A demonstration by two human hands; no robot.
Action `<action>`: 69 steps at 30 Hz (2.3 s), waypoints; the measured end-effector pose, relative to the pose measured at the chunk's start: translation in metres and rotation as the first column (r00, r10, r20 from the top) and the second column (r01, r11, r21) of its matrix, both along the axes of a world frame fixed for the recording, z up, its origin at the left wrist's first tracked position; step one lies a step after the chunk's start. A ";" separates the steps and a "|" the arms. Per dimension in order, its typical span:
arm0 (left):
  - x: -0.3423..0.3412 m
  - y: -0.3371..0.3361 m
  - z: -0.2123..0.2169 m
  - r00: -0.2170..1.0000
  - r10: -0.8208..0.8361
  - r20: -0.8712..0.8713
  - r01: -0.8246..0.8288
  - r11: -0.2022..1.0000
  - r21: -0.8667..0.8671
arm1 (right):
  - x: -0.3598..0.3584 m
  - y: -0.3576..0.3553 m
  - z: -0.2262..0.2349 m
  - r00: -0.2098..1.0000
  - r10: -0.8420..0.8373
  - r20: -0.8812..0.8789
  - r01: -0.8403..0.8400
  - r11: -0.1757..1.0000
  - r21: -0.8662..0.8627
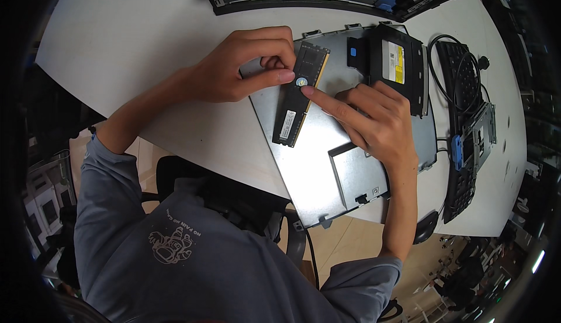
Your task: The person unplugs the power cable from a computer tower, removes its side panel, and detaches the optical drive and a RAM stick. After holding and pointing at the RAM stick, they work on internal cables and components inside the computer.
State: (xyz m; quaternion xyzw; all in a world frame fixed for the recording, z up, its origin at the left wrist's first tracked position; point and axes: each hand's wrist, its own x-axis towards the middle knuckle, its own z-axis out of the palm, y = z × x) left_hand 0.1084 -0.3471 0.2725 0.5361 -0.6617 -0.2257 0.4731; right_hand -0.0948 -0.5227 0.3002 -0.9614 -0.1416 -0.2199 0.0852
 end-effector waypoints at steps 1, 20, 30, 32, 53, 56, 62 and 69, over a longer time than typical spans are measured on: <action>0.000 0.000 -0.001 1.000 0.001 0.000 -0.001 1.000 -0.004 | 0.000 0.001 0.000 1.000 -0.008 -0.008 0.009 1.000 0.019; 0.000 -0.001 -0.002 1.000 -0.008 -0.002 0.008 1.000 0.006 | 0.002 0.000 0.001 1.000 -0.017 -0.018 0.018 0.999 0.035; 0.000 -0.001 -0.007 0.961 0.085 0.262 -0.077 0.996 -0.043 | 0.000 -0.002 -0.001 0.999 -0.048 0.017 0.048 0.998 -0.031; 0.002 -0.002 -0.006 0.959 0.112 0.259 -0.099 0.993 -0.064 | 0.000 -0.002 -0.001 0.997 -0.067 0.049 0.070 0.996 -0.056; 0.009 -0.002 0.000 0.988 0.087 -0.129 -0.082 0.996 0.045 | 0.001 0.003 0.008 0.993 -0.090 0.075 0.092 0.995 -0.030; 0.008 -0.004 -0.001 0.986 0.095 -0.134 -0.090 0.995 0.046 | 0.000 -0.001 0.005 0.995 -0.018 0.096 0.019 1.000 -0.010; 0.007 -0.004 0.003 0.990 0.126 -0.057 -0.128 0.992 -0.023 | -0.009 -0.004 0.003 0.994 -0.001 0.110 0.003 1.000 -0.026; 0.006 -0.002 0.004 0.991 0.104 -0.088 -0.104 0.995 0.004 | -0.003 0.002 0.004 0.989 -0.053 0.135 0.054 0.999 0.003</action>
